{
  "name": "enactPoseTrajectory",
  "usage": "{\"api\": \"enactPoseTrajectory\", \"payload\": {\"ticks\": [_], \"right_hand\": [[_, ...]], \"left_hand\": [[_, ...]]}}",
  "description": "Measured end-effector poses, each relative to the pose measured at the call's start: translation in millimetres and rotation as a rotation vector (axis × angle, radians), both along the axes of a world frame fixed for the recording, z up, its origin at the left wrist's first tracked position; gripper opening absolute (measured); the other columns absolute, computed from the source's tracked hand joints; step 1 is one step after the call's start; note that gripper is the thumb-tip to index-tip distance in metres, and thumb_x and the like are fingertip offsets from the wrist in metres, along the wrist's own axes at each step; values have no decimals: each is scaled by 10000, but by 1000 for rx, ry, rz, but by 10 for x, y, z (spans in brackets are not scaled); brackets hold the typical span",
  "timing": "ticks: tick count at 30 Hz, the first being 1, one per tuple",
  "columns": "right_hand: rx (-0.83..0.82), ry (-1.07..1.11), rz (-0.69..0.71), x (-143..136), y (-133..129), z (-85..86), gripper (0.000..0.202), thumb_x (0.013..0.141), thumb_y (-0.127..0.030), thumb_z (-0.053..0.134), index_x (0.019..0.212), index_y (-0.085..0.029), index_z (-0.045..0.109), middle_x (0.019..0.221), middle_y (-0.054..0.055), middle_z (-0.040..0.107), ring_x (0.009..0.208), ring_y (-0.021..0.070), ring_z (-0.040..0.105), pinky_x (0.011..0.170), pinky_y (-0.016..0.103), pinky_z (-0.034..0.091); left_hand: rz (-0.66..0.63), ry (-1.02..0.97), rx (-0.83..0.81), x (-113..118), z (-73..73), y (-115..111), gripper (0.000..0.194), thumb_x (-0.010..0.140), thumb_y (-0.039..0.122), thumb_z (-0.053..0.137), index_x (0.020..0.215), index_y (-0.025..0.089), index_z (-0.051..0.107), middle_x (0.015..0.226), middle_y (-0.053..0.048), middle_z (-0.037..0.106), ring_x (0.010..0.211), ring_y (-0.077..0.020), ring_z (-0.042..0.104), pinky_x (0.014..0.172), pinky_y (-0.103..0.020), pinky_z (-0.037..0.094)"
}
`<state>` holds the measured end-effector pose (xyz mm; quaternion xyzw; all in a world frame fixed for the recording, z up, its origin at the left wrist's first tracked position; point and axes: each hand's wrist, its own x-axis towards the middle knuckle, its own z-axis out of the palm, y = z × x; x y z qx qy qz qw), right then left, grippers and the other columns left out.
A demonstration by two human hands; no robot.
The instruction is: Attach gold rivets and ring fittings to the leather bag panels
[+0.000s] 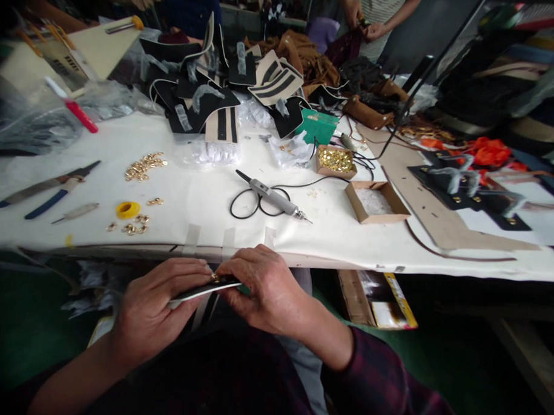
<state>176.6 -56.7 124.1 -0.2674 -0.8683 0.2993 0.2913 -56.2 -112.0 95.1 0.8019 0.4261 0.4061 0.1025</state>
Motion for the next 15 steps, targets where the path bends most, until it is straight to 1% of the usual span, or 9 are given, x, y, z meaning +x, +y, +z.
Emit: {"api": "enactPoseTrajectory", "payload": {"ticks": [2,3,6,9,10,12,14,15], "right_hand": [[-64,-32,-20,9,53,-26,105,954,-218,678,1049,-188,711,926,51,725,835,186,633,789,322,452],[-122,-56,-35,17,91,-43,106,940,-213,688,1038,-189,722,917,42,719,820,177,625,771,310,450],[-381,-122,-91,46,266,-119,122,923,-256,700,1006,-178,744,854,9,687,736,142,585,653,259,429],[-641,-153,-118,65,539,-219,201,908,-358,715,915,-158,733,703,-29,625,613,116,525,530,231,375],[-710,-162,-116,64,645,-249,230,892,-385,728,900,-155,734,683,-31,628,600,117,530,519,227,379],[-838,-176,-88,49,853,-292,269,851,-412,760,915,-151,756,714,-14,684,620,132,587,540,225,430],[-950,-191,-37,17,1029,-305,300,810,-416,785,941,-146,784,786,10,742,672,150,647,596,228,489],[-989,-205,-11,-4,1094,-302,307,791,-413,795,940,-145,794,802,16,756,686,154,663,616,228,505]], "left_hand": [[9,-53,-67,37,-68,47,239,933,75,677,1109,226,734,1039,-50,788,1002,-181,742,901,-306,609],[16,-71,-107,56,-107,82,206,944,107,675,1101,226,736,1020,-49,788,970,-178,745,867,-296,609],[57,-91,-259,108,-237,235,175,952,195,670,1109,223,739,1006,-48,796,917,-193,756,813,-300,610],[109,-138,-490,140,-360,428,205,940,264,669,1126,217,741,987,-47,809,857,-217,771,740,-312,619],[118,-170,-559,144,-389,491,240,938,290,671,1156,214,735,1004,-54,815,868,-231,779,743,-323,626],[127,-234,-659,138,-414,604,337,937,346,673,1244,212,709,1105,-75,817,976,-267,786,826,-364,638],[105,-283,-734,105,-397,687,422,933,402,679,1311,213,684,1218,-88,798,1093,-295,767,925,-402,626],[75,-304,-782,77,-378,716,445,931,428,683,1320,212,684,1245,-90,792,1118,-304,761,951,-411,620]]}}
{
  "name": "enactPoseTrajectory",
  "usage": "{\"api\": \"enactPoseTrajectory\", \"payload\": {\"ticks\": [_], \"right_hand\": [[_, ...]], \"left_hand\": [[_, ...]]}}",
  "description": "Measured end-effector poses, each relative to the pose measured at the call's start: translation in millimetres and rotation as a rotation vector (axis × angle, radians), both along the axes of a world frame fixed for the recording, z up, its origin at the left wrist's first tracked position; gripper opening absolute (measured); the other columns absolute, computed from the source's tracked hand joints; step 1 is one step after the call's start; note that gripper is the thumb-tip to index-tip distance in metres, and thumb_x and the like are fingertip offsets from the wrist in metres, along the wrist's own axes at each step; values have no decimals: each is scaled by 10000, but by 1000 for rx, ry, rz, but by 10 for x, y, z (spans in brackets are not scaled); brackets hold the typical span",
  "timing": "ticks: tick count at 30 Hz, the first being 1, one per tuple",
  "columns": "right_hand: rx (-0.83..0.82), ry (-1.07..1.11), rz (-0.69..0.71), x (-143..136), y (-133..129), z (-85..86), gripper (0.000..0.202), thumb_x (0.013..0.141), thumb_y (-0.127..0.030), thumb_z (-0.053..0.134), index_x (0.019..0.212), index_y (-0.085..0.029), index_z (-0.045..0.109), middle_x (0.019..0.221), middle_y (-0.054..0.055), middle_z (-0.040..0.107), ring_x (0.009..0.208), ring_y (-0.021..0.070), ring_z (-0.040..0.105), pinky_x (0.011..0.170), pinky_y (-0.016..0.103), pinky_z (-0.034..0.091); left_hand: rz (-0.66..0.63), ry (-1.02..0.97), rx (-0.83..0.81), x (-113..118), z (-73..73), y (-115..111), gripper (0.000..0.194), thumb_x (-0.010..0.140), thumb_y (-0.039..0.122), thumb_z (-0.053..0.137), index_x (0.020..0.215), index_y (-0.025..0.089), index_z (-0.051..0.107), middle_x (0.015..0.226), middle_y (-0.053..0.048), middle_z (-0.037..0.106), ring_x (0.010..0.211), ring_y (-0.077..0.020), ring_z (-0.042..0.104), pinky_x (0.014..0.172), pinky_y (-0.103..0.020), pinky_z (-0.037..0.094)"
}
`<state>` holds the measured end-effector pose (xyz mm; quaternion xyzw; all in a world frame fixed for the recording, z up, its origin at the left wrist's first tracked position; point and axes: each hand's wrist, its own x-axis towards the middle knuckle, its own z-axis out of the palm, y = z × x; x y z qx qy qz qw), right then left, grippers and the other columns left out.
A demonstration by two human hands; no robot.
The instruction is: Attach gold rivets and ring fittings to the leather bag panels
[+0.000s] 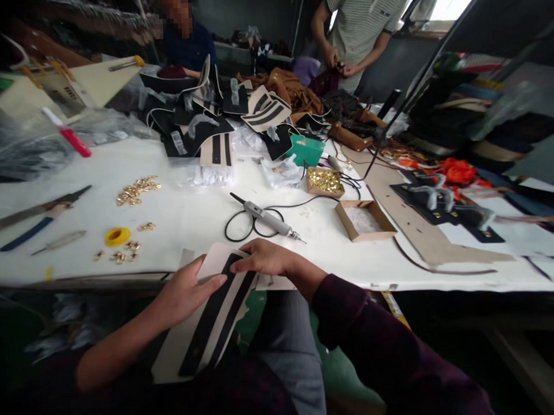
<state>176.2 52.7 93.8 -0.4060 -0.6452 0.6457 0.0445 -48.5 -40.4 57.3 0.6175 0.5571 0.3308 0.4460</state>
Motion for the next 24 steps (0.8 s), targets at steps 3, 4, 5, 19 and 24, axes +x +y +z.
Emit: {"api": "enactPoseTrajectory", "payload": {"ticks": [3,4,5,19,24], "right_hand": [[-53,-18,73,-69,90,25,306,763,-402,806,934,-149,809,813,17,770,694,153,678,643,225,523],[-61,-24,87,-91,92,29,304,760,-397,803,941,-153,811,813,14,771,690,151,678,643,225,525],[-77,-30,93,-110,85,25,304,758,-391,800,950,-156,810,813,12,771,684,150,678,642,226,527],[-24,-273,120,-378,310,-121,197,674,-319,821,697,-163,702,576,-51,612,525,105,516,460,232,347],[58,-366,227,-441,402,-129,219,714,-363,797,773,-161,739,618,-42,625,541,114,504,490,248,374]], "left_hand": [[-104,-116,-173,-110,51,41,479,914,503,698,1276,191,719,1194,-88,813,1079,-326,776,926,-422,628],[-130,-138,-230,-144,57,43,481,909,523,700,1249,184,732,1152,-85,824,1050,-333,783,900,-424,633],[-142,-147,-274,-171,55,41,479,906,538,699,1223,182,742,1111,-81,832,1022,-336,789,876,-425,636],[217,541,59,116,-203,-167,729,934,468,651,1550,151,426,1165,-172,784,1025,-388,773,873,-507,600],[272,675,430,60,-282,-194,823,893,437,749,1584,165,393,1458,-212,614,1279,-394,649,959,-500,585]]}}
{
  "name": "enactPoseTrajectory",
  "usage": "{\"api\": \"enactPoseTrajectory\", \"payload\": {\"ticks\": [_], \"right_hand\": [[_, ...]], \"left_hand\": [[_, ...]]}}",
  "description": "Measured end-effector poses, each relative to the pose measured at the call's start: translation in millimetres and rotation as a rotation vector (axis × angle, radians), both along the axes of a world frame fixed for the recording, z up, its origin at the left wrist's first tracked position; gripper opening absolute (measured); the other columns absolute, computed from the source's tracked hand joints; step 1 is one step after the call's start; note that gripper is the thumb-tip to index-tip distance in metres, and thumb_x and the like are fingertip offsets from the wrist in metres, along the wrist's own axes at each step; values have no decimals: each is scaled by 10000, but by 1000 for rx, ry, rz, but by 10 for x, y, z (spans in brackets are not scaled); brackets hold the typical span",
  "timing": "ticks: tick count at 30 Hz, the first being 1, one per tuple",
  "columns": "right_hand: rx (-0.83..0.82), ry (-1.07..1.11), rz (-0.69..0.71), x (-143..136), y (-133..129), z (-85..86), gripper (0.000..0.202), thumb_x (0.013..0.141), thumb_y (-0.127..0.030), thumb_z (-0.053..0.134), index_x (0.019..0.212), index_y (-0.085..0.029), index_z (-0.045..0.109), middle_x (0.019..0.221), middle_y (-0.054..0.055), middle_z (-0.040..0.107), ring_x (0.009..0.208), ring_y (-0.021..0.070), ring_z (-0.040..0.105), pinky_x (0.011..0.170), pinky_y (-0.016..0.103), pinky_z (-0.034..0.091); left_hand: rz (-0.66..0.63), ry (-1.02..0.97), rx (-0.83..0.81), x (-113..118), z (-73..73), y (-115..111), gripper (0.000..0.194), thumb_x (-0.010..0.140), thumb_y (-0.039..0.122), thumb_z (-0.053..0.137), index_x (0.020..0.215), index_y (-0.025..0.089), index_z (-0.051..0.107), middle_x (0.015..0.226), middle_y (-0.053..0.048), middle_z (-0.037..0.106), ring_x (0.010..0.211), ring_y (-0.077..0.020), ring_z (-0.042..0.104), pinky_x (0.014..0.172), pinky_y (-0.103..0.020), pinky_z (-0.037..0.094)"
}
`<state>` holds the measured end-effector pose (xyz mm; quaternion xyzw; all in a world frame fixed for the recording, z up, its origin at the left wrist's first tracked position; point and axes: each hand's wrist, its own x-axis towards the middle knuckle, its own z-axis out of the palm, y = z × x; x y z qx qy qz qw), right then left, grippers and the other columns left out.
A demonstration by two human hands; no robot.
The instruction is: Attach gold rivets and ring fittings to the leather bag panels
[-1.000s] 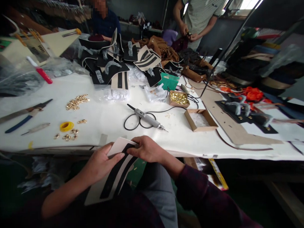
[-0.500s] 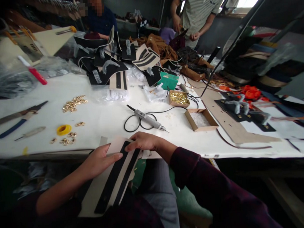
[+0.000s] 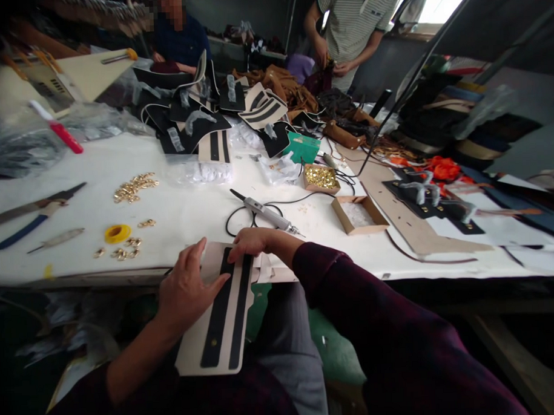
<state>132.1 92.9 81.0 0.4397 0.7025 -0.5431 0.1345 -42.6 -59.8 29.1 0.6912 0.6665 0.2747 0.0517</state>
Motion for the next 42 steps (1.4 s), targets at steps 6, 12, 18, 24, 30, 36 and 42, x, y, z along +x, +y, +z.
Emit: {"api": "enactPoseTrajectory", "payload": {"ticks": [6,12,18,24,30,36,42], "right_hand": [[136,-91,140,-66,64,56,285,746,-432,808,778,-150,780,578,-40,563,554,124,476,492,264,340],[205,-129,112,-47,60,39,259,727,-400,844,783,-152,788,584,-30,584,581,130,498,524,258,354],[229,-68,-94,98,-92,-42,263,769,-349,813,941,-152,792,677,-18,663,630,135,598,547,218,412],[372,-37,-193,146,-238,-78,276,838,-310,728,1065,-173,805,792,11,722,720,157,640,612,223,434],[460,-90,-203,106,-289,-101,302,857,-343,731,1097,-176,802,889,45,761,800,183,658,655,243,422],[457,-77,-207,125,-294,-106,304,854,-343,732,1101,-179,799,964,61,779,867,205,681,693,252,434],[465,-61,-235,151,-286,-160,328,839,-345,738,1122,-187,788,1005,65,781,885,217,686,712,266,452]], "left_hand": [[-352,-66,135,-96,-119,207,238,952,306,707,1181,243,707,1272,-86,721,1200,-291,633,1047,-480,521],[-272,-92,51,-47,-139,318,221,880,341,808,1074,253,750,1200,-56,759,1151,-296,641,987,-491,483],[-246,-78,-24,4,-90,346,223,867,344,811,1083,307,769,1183,-19,762,1139,-296,628,946,-491,456],[-242,-68,-47,-10,-102,372,224,851,364,819,1062,294,791,1170,-32,771,1138,-302,626,939,-492,461],[-254,-78,-25,-27,-111,403,164,926,389,743,1050,310,816,1150,-45,778,1114,-294,635,932,-484,471],[-229,-79,-11,6,-121,415,167,897,328,783,1060,303,808,1136,-34,777,1115,-292,635,948,-480,472],[-248,-66,0,4,-167,424,106,918,321,756,1005,317,816,1202,-21,773,1179,-298,630,973,-487,460]]}}
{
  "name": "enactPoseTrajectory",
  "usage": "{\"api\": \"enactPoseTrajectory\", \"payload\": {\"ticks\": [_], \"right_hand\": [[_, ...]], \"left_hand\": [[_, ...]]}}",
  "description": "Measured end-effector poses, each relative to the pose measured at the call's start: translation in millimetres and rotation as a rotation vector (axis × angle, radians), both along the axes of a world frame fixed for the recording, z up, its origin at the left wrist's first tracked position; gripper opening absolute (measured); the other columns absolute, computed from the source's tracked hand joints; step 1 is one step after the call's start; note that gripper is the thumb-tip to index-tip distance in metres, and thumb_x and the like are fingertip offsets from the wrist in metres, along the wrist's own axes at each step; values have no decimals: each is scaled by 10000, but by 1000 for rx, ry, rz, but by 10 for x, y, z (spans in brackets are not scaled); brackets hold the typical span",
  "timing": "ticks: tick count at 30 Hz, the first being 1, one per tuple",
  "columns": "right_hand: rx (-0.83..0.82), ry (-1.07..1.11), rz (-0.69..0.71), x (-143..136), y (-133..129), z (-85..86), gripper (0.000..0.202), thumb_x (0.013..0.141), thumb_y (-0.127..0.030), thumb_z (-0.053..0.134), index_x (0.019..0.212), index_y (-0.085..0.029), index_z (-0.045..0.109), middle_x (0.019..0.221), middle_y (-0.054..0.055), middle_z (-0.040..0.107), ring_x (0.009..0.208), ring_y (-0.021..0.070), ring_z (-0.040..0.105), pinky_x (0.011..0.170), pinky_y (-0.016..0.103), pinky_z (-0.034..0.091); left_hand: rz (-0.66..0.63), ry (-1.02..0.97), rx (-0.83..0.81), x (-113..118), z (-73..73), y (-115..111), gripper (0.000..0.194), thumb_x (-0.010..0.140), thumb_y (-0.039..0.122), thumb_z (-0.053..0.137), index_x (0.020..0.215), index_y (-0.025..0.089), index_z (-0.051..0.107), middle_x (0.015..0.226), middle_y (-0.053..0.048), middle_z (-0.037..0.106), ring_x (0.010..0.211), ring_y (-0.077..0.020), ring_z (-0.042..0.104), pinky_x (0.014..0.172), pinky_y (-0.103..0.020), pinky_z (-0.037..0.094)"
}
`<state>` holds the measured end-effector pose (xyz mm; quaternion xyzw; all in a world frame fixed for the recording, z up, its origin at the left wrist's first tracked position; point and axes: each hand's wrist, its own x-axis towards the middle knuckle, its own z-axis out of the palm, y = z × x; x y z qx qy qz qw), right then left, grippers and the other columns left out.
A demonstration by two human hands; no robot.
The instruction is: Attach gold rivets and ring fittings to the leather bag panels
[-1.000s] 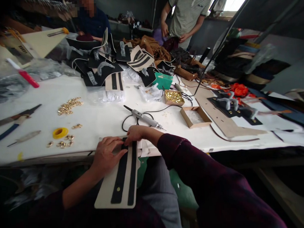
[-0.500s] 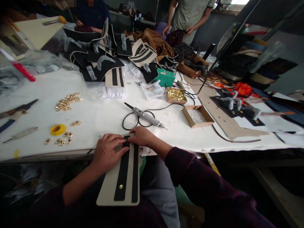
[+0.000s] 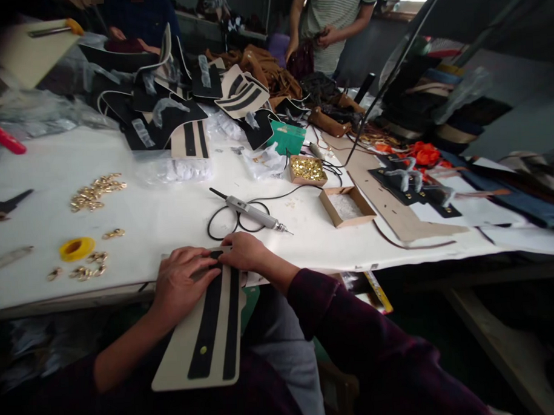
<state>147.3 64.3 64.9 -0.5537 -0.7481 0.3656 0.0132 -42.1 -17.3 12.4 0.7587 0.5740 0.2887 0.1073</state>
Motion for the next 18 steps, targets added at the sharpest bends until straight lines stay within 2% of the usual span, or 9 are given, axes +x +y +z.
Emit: {"api": "enactPoseTrajectory", "payload": {"ticks": [5,9,11,13,15,18], "right_hand": [[64,75,-53,10,-103,-90,376,823,-364,768,1171,-223,761,1130,64,760,1010,239,691,824,295,505],[242,208,-134,158,-194,-135,425,832,-333,788,1237,-217,736,1204,78,720,1011,207,690,880,293,528],[362,254,-232,370,-166,-128,323,907,-302,714,1220,-224,741,1197,67,721,1000,180,691,886,267,528],[437,198,-376,676,-68,-110,259,980,-285,612,1193,-237,752,1166,49,744,1005,166,694,899,251,523],[446,58,-523,1022,80,-103,281,996,-324,591,1210,-244,755,1143,38,769,994,171,704,904,254,524],[451,-56,-608,1450,312,-154,327,983,-324,599,1243,-202,755,1091,69,785,983,210,710,905,299,520]], "left_hand": [[-17,29,-8,-26,-26,38,132,922,374,733,1011,315,812,1204,-29,778,1170,-311,643,954,-485,465],[-28,13,17,-44,-59,63,141,909,399,735,995,316,810,1179,-34,786,1142,-319,656,955,-485,479],[-40,-10,33,-48,-74,68,143,916,408,725,992,320,810,1163,-33,790,1125,-312,663,976,-484,484],[-46,-24,41,-50,-81,70,138,913,411,729,988,325,808,1152,-29,792,1125,-311,663,995,-488,485],[-47,-27,41,-49,-82,69,128,906,408,739,980,328,806,1147,-26,792,1133,-315,660,1001,-490,484],[-50,-24,34,-48,-77,68,124,906,401,738,983,330,804,1143,-24,789,1121,-307,663,989,-480,490]]}}
